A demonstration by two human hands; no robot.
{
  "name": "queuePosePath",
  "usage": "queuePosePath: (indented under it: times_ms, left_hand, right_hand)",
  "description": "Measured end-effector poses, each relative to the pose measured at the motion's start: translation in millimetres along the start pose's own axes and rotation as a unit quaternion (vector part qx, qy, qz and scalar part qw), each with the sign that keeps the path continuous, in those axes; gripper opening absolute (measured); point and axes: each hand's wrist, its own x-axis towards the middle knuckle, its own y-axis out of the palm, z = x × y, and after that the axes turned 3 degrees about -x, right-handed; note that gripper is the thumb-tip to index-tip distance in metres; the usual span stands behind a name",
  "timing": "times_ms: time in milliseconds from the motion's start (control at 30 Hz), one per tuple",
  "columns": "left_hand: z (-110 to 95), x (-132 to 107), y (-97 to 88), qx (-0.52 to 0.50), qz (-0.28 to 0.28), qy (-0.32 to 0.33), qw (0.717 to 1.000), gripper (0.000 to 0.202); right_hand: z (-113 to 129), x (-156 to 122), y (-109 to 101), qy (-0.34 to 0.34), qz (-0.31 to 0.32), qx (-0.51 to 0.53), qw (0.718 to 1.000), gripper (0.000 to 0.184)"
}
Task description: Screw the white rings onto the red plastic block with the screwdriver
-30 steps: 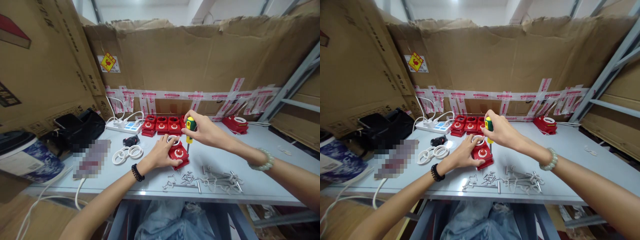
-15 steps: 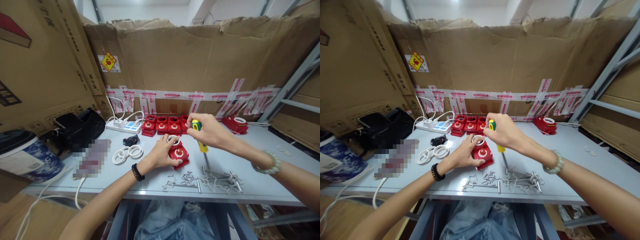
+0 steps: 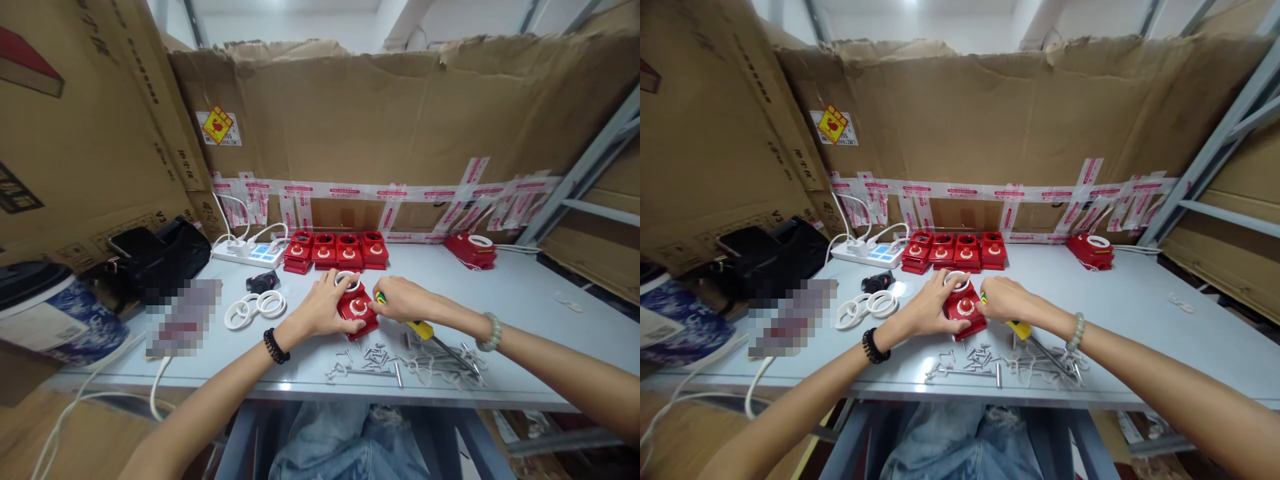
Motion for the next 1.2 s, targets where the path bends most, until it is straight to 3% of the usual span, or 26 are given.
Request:
queuePosePath:
  times_ms: [233,433,533,600,667,767,867,967,1200]
  left_hand:
    - [0,0,0.2,-0.002,-0.002,0.003,1.000,0.079]
    - [2,-1,-5.6,0.004,0.021,0.034,0.999,0.095]
    - [4,-1,-7.7,0.005,0.027,0.046,0.999,0.102]
    - [4,-1,-7.8,0.008,0.027,0.050,0.998,0.103]
    - [2,0,-6.7,0.020,0.020,0.048,0.998,0.102]
    - [-1,0,-3.0,0.049,-0.002,0.034,0.998,0.103]
    - [-4,0,1.3,0.075,-0.016,0.019,0.997,0.104]
    - [-6,-1,4.4,0.087,-0.026,0.006,0.996,0.105]
    - [-8,-2,8.0,0.102,-0.028,-0.009,0.994,0.105]
  right_hand:
    - [3,-8,-11,-0.021,-0.042,-0.030,0.998,0.017]
    - [16,-27,-1,-0.070,0.008,-0.010,0.997,0.011]
    - [18,-31,0,-0.074,-0.026,0.019,0.997,0.016]
    - [18,-31,-6,-0.081,-0.085,0.085,0.989,0.018]
    - [19,-30,-15,-0.091,-0.180,0.178,0.963,0.022]
    - [24,-28,-25,-0.090,-0.337,0.315,0.883,0.027]
    - [27,-23,-24,-0.073,-0.421,0.384,0.819,0.028]
    - [26,-16,-17,-0.067,-0.443,0.397,0.801,0.027]
    - [18,-6,-11,-0.064,-0.450,0.380,0.806,0.025]
